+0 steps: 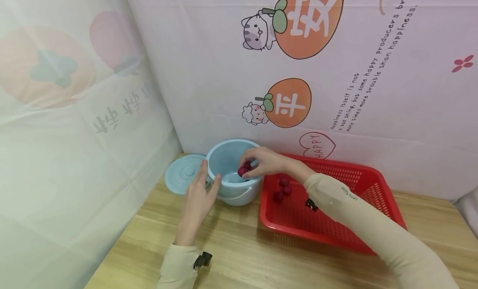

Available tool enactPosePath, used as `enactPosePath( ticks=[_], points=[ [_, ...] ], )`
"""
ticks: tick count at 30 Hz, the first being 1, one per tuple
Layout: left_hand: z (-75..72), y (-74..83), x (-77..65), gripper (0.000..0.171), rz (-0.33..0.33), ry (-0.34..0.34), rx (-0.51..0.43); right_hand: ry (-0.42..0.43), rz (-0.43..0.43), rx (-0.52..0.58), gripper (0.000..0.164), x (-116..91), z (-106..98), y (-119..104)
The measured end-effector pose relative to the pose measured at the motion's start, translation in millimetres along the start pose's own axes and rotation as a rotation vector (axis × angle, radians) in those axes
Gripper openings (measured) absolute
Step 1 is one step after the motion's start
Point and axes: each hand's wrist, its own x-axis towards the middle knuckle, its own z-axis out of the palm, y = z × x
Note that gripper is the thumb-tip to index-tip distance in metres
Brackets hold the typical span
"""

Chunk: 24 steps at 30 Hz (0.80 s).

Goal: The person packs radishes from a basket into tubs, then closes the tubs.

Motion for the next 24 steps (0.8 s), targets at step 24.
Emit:
enactPosePath(
  ticks=[24],
  points=[
    [-0.7,0.7,-1.6,0.083,-0.018,-0.011,0.002,-0.059,-0.036,-0.078,0.032,8.0,0.3,5.1]
  ],
)
